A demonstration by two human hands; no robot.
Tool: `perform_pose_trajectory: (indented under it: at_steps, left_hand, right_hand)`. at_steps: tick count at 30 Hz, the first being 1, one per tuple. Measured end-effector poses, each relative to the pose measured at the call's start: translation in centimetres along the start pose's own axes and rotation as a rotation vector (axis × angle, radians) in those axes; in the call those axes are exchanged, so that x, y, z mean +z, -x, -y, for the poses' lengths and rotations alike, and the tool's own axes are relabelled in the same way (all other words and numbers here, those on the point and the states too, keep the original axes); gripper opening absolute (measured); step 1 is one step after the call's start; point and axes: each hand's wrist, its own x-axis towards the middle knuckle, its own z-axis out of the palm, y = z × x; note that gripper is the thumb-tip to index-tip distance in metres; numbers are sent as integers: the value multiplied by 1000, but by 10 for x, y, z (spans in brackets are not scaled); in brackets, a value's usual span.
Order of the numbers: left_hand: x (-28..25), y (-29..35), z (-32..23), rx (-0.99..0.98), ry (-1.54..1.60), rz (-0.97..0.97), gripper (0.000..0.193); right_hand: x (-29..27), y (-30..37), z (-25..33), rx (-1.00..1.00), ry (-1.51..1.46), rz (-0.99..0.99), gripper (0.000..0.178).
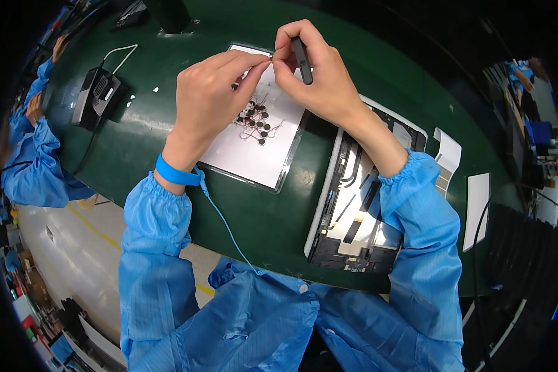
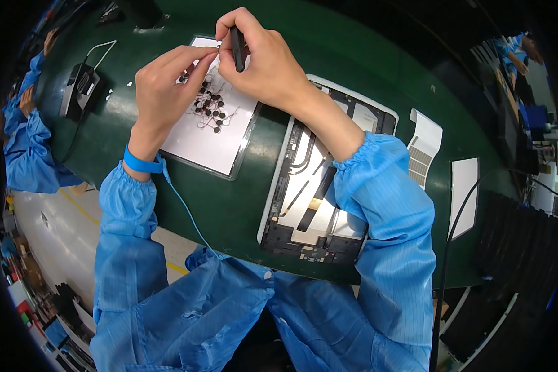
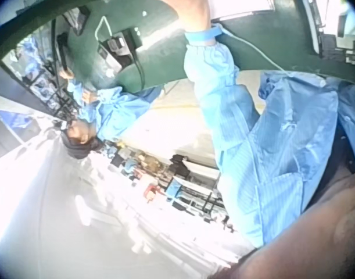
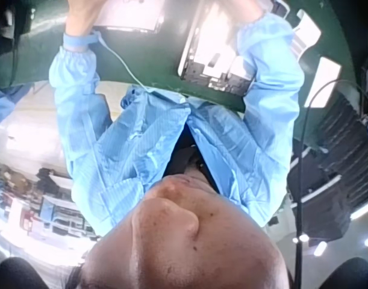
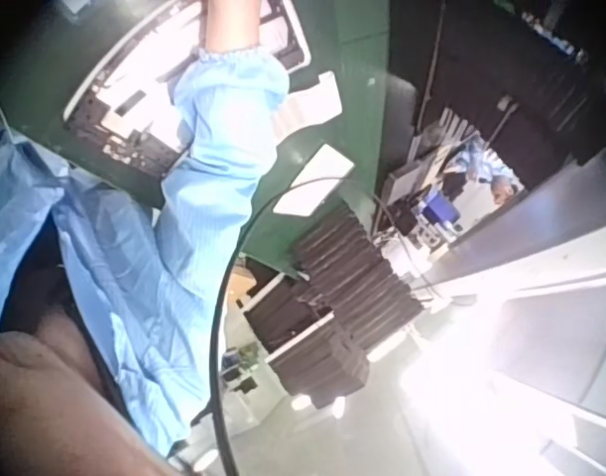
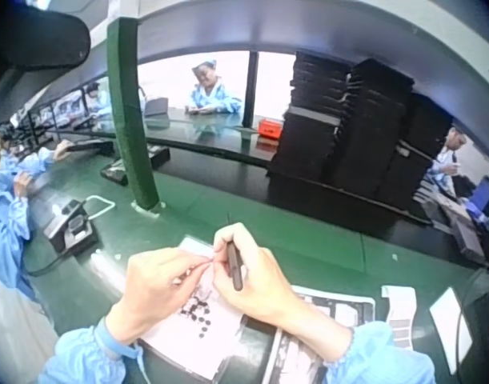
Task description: Assembling internal components and applying adhesive strips to a tablet device casing at a factory workbench.
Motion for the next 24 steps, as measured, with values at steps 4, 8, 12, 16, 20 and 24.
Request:
perform_pose_trajectory:
  at_steps: [4, 8, 12, 16, 20, 24]
  left_hand:
    - [-1, 0, -3, -74, 41, 23, 5]
    - [0, 0, -4, -145, 66, 41, 5]
    - [1, -1, -4, -179, 72, 67, 4]
    - [0, 0, -4, -283, 153, 105, 4]
    - [-1, 0, -2, -354, 118, 209, 8]
    - [-5, 1, 1, -326, 60, 289, 6]
  right_hand:
    - [-2, 0, 4, 82, 0, 65, 26]
    - [-3, -1, 4, 88, -4, 84, 26]
    - [-4, 0, 4, 119, -21, 89, 27]
    - [-5, 0, -3, 134, -87, 14, 28]
    - [-11, 0, -9, 204, -103, 10, 26]
    - [-22, -7, -4, 249, -135, 36, 23]
